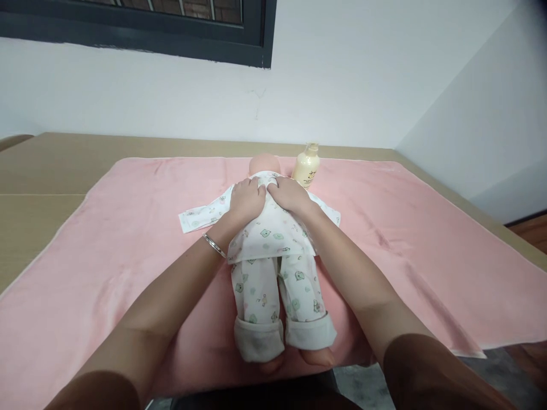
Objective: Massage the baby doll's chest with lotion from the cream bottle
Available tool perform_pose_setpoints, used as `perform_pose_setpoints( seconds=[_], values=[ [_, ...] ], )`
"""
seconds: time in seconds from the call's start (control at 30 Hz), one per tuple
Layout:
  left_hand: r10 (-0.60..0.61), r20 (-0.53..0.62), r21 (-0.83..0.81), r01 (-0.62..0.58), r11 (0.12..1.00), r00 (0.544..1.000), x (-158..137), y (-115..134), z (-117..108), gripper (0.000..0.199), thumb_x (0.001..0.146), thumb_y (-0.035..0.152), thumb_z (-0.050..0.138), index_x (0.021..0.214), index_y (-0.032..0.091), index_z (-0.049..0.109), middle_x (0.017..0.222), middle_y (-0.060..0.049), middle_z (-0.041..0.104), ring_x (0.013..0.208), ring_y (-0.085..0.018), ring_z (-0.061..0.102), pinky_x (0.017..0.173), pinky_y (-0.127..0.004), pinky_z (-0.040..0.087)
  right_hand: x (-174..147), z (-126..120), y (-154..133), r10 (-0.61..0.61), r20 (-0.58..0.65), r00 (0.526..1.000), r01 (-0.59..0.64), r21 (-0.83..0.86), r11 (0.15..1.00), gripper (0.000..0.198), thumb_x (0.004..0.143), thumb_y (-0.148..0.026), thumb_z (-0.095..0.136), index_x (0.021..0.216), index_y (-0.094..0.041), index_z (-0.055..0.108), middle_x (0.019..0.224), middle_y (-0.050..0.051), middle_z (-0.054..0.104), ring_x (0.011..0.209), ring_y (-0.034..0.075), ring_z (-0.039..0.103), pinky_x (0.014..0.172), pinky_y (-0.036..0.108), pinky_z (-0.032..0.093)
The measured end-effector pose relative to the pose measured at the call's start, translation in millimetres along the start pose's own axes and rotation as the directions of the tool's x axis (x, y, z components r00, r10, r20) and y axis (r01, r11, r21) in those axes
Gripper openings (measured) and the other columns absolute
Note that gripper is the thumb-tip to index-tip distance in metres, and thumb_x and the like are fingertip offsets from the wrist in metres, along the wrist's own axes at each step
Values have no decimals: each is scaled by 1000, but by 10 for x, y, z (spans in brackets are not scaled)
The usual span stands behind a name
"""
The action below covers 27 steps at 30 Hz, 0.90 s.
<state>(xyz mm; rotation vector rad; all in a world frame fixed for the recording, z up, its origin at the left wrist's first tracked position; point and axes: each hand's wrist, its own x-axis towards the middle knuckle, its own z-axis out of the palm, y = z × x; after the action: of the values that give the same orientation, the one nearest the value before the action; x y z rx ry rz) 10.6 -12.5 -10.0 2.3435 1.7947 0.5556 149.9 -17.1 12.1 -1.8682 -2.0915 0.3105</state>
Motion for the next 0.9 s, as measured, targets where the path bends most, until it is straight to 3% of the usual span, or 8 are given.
perform_pose_setpoints(
  seconds=[0.13, 0.33, 0.53, 0.7, 0.9],
  values=[
    [-8, -14, 22, 8, 1000, 1000, -42, 54, -30, 50, 101, 29, 25, 133, 6, 57, 133, -21, 62, 128, -34, 55, 112, -47, 40, -6, -7, -1, -3, 3, 1000, 3, -4, 1000, 45, 98, -35, 31, 110, -11, 67, 123, 19, 68, 112, 33, 62, 96, 40, 46],
    [14, 37, -49, -12, 999, 999, 17, -30, -79, 45, 98, 29, 29, 125, 11, 59, 128, -19, 64, 122, -32, 58, 106, -45, 45, -109, -21, -148, -34, 24, 999, 37, -130, 991, 47, 101, -27, 27, 134, -6, 53, 139, 23, 57, 129, 34, 53, 106, 43, 39],
    [-7, 62, -124, 15, 992, 998, 92, -145, -79, 39, 96, 33, 31, 113, 17, 62, 122, -16, 66, 114, -30, 62, 98, -43, 49, -352, -142, -385, -64, 74, 995, 77, -190, 979, 40, 101, -22, 31, 123, -6, 59, 131, 24, 62, 118, 33, 59, 99, 41, 44],
    [11, 47, -20, -10, 1000, 999, -5, -21, -122, 44, 97, 26, 28, 120, 9, 61, 124, -20, 65, 118, -32, 59, 103, -45, 46, -166, -152, -179, -45, 95, 994, 49, -37, 998, 37, 98, -27, 34, 115, -13, 64, 122, 17, 68, 108, 31, 64, 86, 36, 48],
    [-13, 49, 39, 11, 999, 999, -121, 125, -185, 43, 96, 25, 30, 120, 6, 61, 125, -24, 63, 121, -35, 57, 104, -48, 45, -11, -44, -31, 1, 23, 1000, 0, -46, 999, 45, 100, -32, 29, 115, -10, 65, 123, 18, 68, 115, 33, 61, 95, 39, 46]
  ],
)
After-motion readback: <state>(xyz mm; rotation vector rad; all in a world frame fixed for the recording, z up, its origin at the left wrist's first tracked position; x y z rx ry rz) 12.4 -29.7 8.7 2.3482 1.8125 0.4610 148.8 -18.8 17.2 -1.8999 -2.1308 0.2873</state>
